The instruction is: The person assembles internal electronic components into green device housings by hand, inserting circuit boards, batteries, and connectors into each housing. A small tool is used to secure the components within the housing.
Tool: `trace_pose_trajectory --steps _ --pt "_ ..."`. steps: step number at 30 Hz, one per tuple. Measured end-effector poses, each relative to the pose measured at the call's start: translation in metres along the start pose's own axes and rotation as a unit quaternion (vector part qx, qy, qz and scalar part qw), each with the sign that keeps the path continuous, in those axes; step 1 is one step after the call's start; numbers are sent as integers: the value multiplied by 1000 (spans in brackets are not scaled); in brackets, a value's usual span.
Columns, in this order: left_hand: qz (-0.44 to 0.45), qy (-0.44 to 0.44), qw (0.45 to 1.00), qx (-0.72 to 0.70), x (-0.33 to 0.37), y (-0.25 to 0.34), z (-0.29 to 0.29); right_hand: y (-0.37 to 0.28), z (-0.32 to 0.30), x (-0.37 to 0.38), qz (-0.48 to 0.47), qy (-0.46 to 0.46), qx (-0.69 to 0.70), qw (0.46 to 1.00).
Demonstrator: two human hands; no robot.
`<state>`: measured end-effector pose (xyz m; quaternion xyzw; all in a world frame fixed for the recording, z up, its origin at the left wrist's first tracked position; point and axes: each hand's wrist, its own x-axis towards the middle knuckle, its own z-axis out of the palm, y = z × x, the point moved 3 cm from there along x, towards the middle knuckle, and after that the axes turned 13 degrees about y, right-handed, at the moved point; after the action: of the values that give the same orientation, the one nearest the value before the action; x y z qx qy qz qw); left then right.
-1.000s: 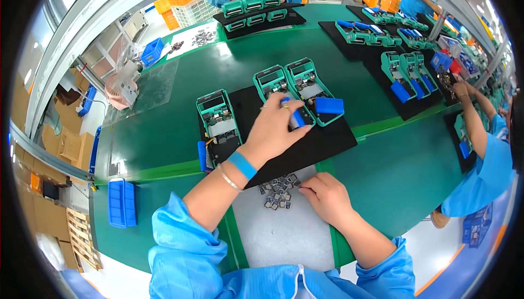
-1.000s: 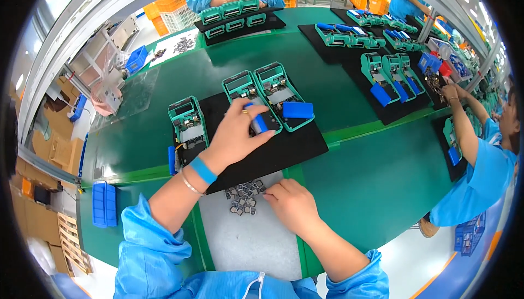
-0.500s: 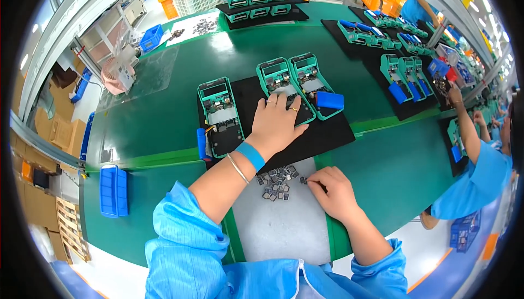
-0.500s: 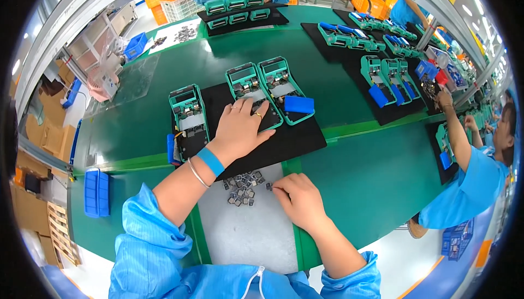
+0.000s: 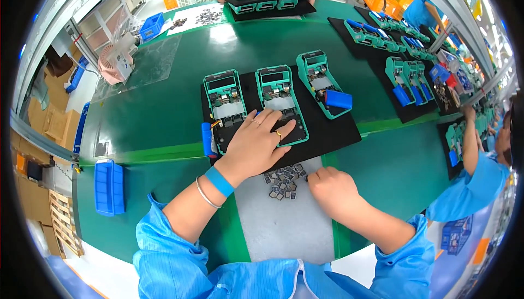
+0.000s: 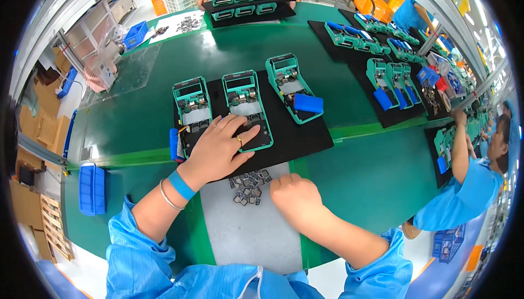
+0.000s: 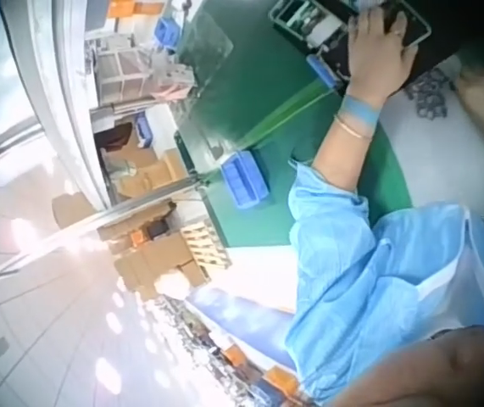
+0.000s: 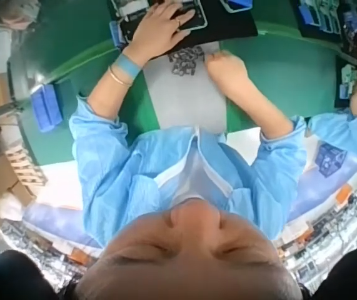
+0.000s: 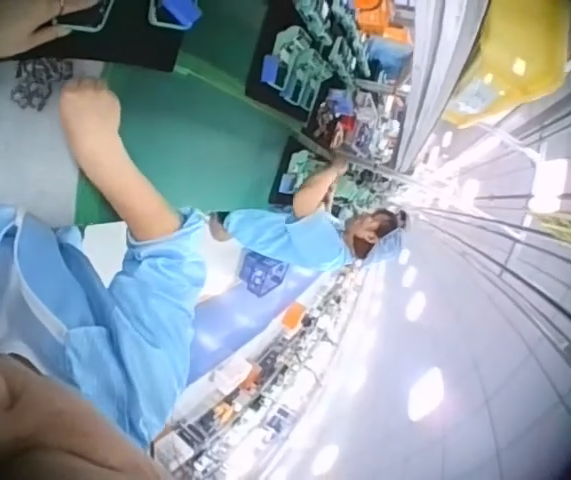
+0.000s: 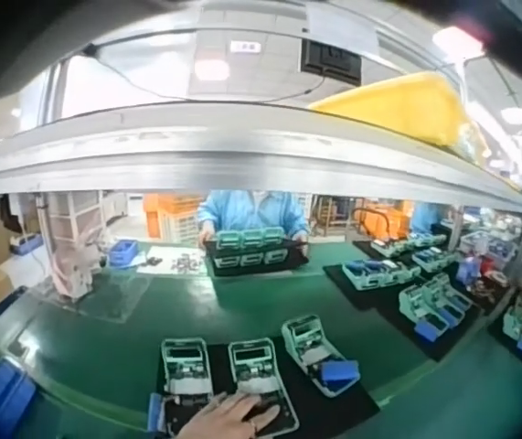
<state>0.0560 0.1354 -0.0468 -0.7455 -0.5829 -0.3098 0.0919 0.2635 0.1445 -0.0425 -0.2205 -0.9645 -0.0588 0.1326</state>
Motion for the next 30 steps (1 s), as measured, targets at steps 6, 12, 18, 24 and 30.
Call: trace_pose_trajectory --steps 6,12,18,24,30 --pt "-10 14 1000 -16 -11 -16 -3 33 -23 49 45 69 176 981" --pt "-16 31 998 -44 -16 -32 -1 58 17 141 -34 260 167 951" --pt "-22 23 999 -42 -23 -41 -2 62 57 177 -138 213 43 966" --pt "-27 22 998 -47 -27 -49 -1 53 57 185 -189 185 -3 964" --pt "-22 16 999 -47 -31 -50 -1 49 61 184 -212 165 -35 963"
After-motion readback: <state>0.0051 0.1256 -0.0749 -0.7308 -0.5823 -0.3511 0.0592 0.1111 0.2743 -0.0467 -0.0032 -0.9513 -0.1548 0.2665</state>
